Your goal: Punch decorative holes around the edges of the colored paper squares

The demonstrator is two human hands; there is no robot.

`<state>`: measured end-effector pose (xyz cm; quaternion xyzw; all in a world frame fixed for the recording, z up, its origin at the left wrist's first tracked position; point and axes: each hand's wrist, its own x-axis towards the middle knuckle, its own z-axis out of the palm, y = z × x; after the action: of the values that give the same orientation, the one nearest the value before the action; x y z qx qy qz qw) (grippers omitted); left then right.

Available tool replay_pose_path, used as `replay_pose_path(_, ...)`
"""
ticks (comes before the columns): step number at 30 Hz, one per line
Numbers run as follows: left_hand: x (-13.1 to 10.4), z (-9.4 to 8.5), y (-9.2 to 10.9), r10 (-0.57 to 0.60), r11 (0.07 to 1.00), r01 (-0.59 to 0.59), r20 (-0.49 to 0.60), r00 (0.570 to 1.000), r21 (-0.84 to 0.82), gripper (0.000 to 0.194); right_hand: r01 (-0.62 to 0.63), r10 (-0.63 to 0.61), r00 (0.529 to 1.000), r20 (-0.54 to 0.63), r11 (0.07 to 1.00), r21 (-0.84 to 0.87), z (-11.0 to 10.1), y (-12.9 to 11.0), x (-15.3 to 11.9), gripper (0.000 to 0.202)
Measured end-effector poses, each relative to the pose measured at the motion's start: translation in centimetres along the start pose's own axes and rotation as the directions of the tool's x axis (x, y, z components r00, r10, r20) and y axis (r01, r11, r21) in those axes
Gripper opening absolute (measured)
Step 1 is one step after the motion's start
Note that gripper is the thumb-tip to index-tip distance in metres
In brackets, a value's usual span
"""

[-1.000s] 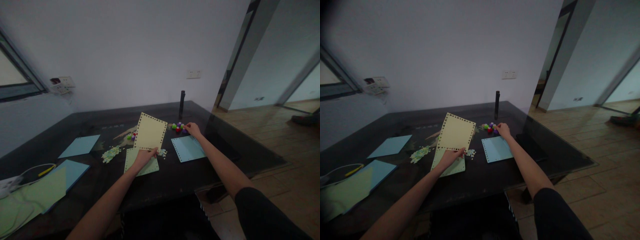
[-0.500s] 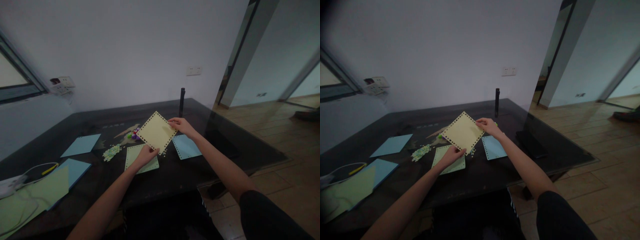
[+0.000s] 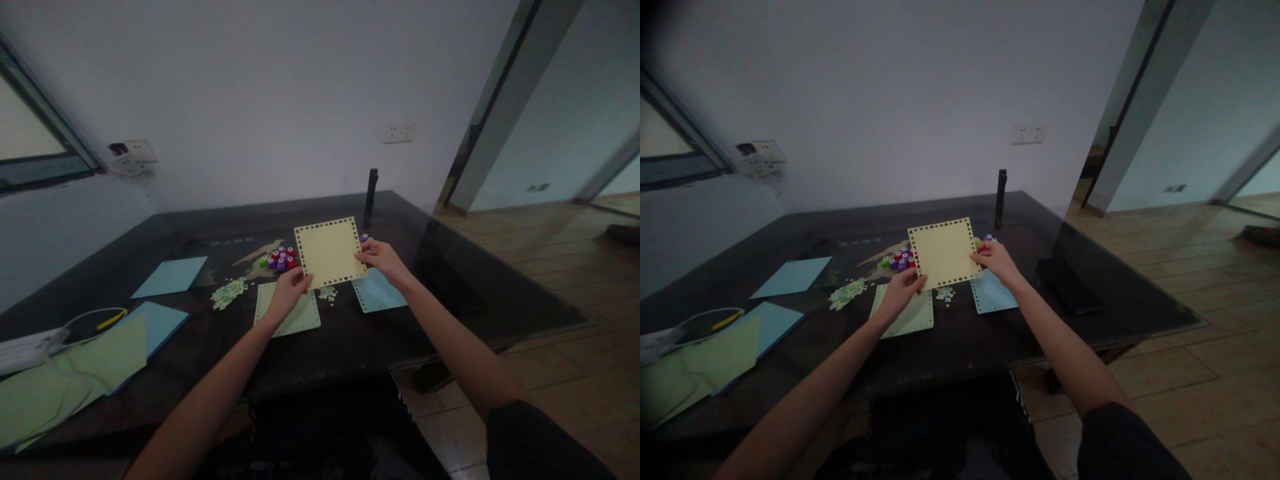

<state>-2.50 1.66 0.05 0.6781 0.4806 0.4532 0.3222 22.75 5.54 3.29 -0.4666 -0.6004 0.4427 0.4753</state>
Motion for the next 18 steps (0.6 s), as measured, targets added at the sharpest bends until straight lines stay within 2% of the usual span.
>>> replay_pose_path(4,-0.2,-0.1,0.7,-0.027,0.999,0.027,-0.002,1.0,-0.043,0.026,-0.015,0.016,0.999,-0.032,1.0,0.01,-0.3,0.4,-0.1,0.029)
replay_pose_path(13,-0.1,-0.2,1.3,-0.037,0.999,0.036,-0.03,0.999,-0.027,0.027,-0.017,0.017,0.999,-0.051,1.0,-0.008,-1.3,1.1,-0.4,0.032)
replay_pose_path(16,-0.1,0.2,1.6,-0.057,0.993,0.052,-0.039,0.998,-0.109,0.025,-0.016,0.016,0.998,-0.066,1.0,0.001,-1.7,0.9,-0.7,0.031)
replay_pose_path(18,0.1,0.5,2.1,-0.065,0.983,0.057,-0.04,0.997,-0.175,0.033,-0.012,0.012,0.997,-0.078,1.0,0.008,-2.1,0.7,-0.8,0.03)
